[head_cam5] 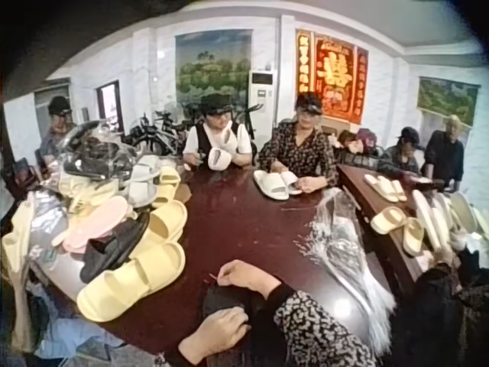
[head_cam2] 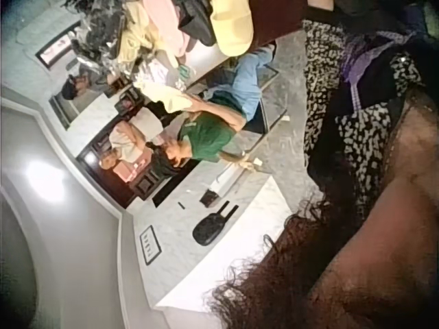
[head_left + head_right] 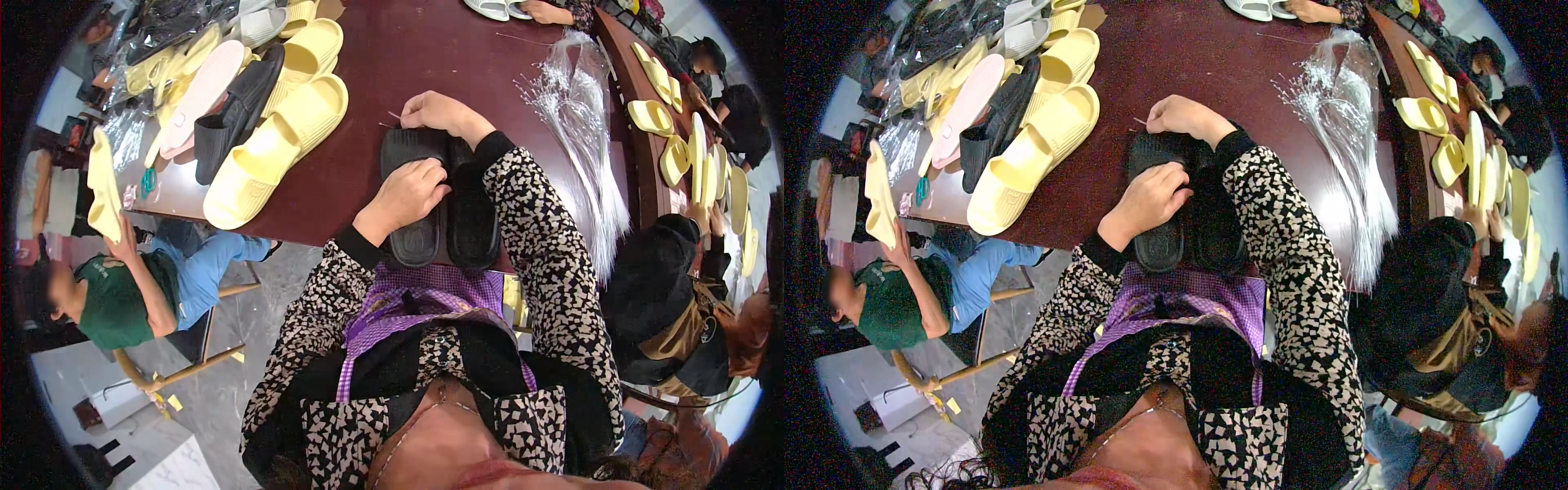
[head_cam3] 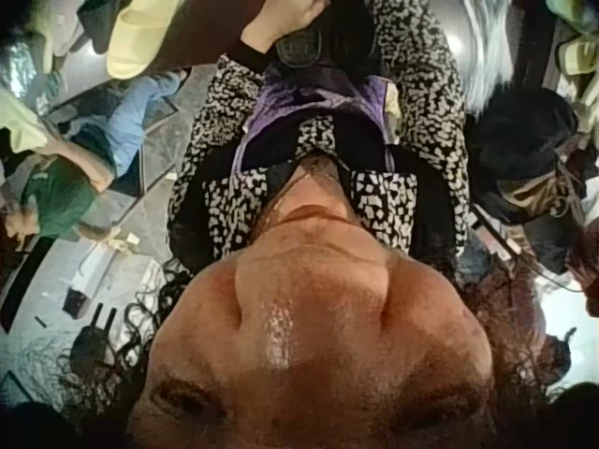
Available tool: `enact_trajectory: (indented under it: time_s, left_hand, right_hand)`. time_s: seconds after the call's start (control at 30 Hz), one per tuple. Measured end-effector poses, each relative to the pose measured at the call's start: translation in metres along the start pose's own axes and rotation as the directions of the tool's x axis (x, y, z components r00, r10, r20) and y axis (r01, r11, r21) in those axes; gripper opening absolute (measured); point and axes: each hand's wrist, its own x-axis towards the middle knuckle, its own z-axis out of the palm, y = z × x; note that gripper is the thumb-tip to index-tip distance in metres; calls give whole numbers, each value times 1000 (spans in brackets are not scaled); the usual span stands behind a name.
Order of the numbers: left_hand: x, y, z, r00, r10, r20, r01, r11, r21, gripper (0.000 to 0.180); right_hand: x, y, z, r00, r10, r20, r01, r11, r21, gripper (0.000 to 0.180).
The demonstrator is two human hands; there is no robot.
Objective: The person pairs slippers by threading plastic tag fasteners through each pair of slippers and fastening the ends together by hand.
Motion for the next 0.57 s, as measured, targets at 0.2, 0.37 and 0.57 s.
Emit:
enact_trajectory:
  time_s: [0.2,0.37,0.57]
  left_hand:
    - [2,-2,3,1000,12,15,-12,1000,4,19]
    - [0,-3,3,1000,-13,-4,12,1000,-16,20]
    - [0,15,-11,926,-297,-232,214,921,-325,19]
  right_hand:
    - [7,11,6,999,33,12,-35,989,146,10]
    - [-4,12,-5,992,87,-91,-48,929,366,6]
    - [-16,22,-24,941,-7,-338,143,914,379,5]
